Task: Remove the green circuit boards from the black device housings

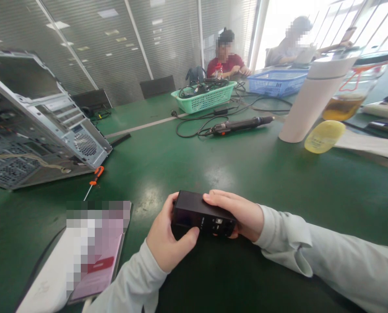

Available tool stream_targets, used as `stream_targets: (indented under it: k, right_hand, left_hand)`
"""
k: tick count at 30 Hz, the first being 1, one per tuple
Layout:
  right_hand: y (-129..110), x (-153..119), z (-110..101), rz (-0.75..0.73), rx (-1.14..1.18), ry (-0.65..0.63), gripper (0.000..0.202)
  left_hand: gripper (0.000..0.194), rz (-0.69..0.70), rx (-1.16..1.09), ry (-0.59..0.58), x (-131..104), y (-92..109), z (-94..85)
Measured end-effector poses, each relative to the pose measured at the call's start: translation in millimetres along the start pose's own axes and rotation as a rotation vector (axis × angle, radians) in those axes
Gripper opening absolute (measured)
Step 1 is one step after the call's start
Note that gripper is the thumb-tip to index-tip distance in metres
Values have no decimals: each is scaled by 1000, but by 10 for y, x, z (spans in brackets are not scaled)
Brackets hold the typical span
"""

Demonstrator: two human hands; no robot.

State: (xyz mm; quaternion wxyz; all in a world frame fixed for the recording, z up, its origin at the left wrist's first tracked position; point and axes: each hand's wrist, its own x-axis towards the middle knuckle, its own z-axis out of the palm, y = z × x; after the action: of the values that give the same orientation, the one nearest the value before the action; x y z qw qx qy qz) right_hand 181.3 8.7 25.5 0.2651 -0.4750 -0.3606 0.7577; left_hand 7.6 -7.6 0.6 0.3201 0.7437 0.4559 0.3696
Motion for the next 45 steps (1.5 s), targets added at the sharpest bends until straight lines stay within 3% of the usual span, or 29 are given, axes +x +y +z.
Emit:
stream_targets:
  k: [14, 28, 34, 37, 41, 45]
  right_hand:
    - [148, 68, -87, -201, -115, 16, 52]
    - [117, 56, -89, -219, -167, 13, 52]
    - [110, 36, -111, -252, -261, 43, 51]
    - [144, 68, -139, -271, -297, 40, 49]
    - [177, 73, -170, -528, -388, 111, 41]
    - [160, -7, -206, -823, -820, 245, 28]
  left_hand:
    - [50, -73, 32, 25, 9, 7, 11]
    - [47, -46, 81, -9, 5, -16, -27]
    - [40, -80, 23, 86, 7, 73, 31]
    - [42, -88, 9, 60, 6, 49, 35]
    - [53, -83, 21, 39, 3, -5, 41]
    - [68, -54, 42, 85, -9, -31, 73]
